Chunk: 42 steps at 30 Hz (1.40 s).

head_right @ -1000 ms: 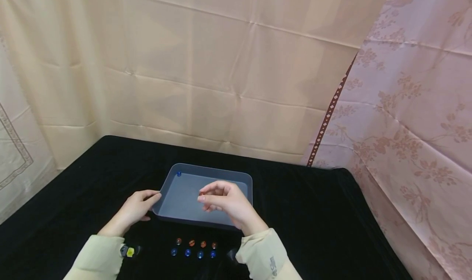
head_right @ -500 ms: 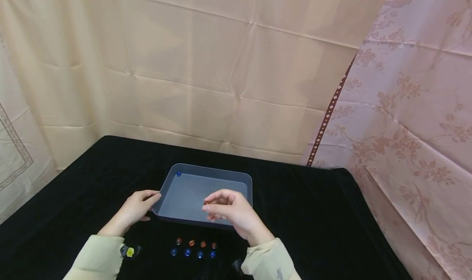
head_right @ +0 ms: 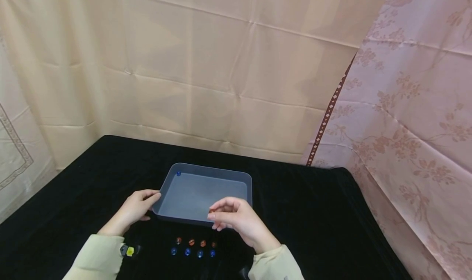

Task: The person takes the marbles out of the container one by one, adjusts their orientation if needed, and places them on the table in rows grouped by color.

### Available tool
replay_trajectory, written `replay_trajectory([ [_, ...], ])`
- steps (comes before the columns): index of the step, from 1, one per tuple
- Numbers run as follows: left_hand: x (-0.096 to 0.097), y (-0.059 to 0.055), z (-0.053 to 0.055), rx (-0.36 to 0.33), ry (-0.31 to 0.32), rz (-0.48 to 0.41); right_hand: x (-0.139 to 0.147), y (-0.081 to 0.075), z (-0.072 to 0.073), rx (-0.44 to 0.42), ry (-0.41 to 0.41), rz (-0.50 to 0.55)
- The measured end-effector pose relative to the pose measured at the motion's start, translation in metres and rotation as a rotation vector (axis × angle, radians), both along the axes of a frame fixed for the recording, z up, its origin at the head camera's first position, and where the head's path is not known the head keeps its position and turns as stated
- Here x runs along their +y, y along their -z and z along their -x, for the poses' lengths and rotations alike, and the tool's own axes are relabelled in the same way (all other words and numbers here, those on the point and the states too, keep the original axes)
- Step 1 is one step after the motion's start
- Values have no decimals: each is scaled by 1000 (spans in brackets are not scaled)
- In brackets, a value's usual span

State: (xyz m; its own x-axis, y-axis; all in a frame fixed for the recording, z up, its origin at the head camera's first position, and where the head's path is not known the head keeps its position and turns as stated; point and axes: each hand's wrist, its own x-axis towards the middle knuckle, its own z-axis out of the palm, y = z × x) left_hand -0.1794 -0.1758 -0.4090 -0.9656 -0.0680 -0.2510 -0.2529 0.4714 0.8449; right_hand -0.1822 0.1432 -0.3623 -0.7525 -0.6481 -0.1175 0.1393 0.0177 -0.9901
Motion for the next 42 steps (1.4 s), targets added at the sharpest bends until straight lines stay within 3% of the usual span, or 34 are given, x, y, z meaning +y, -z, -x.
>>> replay_trajectory([
  [26, -1, 1, -1, 7, 4, -7, 17, 18, -10, -41, -11, -93],
  [35, -1, -1, -2, 13, 8, -3, 23, 32, -10, -20, -15, -162],
  [42, 0, 0, -2, 21, 12, -5, 26, 33, -11, -24, -28, -205],
])
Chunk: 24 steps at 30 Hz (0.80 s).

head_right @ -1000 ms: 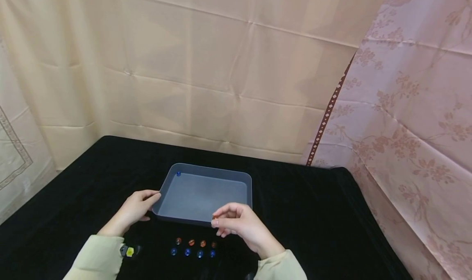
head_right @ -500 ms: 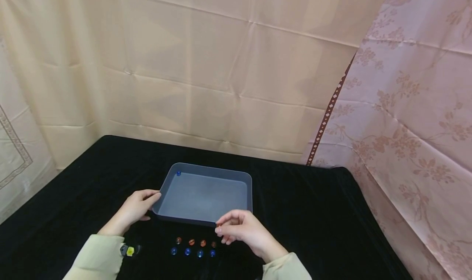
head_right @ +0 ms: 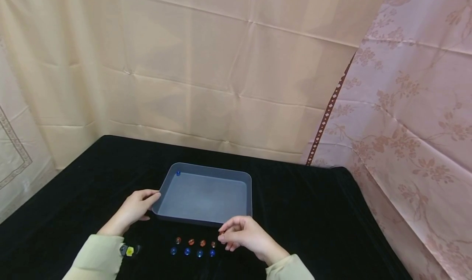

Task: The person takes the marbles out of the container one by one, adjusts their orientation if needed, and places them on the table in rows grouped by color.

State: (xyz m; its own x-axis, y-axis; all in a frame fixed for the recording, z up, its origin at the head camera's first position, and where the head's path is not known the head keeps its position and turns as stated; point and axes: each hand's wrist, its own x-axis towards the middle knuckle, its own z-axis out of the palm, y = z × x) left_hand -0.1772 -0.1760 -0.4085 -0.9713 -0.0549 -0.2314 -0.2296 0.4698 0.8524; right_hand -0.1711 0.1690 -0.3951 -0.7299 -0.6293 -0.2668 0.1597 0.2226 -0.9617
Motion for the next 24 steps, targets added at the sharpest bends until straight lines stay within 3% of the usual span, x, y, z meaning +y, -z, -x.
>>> replay_trajectory([
  [24, 0, 1, 0, -3, 2, -3, 9, 12, 1, 20, -26, -69],
])
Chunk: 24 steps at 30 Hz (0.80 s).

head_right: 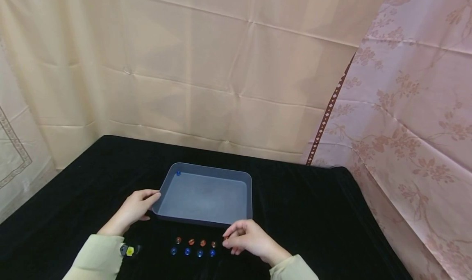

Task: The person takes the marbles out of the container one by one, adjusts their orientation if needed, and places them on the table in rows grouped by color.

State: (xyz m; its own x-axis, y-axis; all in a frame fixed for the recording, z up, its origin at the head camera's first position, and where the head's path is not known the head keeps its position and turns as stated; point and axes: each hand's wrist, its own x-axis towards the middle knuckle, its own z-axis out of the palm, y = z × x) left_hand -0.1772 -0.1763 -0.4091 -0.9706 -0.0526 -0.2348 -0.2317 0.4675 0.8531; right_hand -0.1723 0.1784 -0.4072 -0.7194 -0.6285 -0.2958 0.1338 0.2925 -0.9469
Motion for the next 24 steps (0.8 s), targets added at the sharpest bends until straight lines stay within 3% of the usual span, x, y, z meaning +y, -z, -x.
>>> replay_trajectory([
  [24, 1, -2, -1, -5, -5, -5, -6, 8, -3, 61, -44, -62],
])
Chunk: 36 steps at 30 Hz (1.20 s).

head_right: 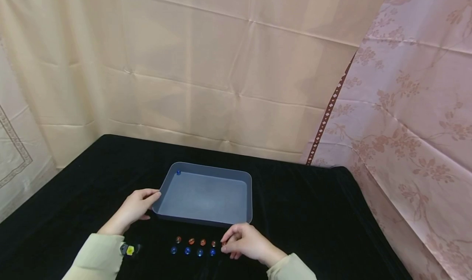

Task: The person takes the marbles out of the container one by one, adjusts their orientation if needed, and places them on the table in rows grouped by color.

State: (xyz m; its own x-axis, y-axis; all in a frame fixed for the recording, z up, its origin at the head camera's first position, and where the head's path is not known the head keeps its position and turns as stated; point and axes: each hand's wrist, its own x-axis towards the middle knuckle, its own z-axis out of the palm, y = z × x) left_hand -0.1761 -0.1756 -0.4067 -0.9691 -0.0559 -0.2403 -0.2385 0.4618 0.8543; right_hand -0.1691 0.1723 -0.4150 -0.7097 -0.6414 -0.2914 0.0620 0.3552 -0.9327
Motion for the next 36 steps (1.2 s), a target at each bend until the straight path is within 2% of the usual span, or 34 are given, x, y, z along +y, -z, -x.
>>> replay_trajectory([
  [16, -1, 1, 1, 9, 15, 4, -3, -3, 2, 56, -8, -119],
  [36, -1, 2, 1, 13, 11, 6, -2, -4, 2, 63, 1, -165],
])
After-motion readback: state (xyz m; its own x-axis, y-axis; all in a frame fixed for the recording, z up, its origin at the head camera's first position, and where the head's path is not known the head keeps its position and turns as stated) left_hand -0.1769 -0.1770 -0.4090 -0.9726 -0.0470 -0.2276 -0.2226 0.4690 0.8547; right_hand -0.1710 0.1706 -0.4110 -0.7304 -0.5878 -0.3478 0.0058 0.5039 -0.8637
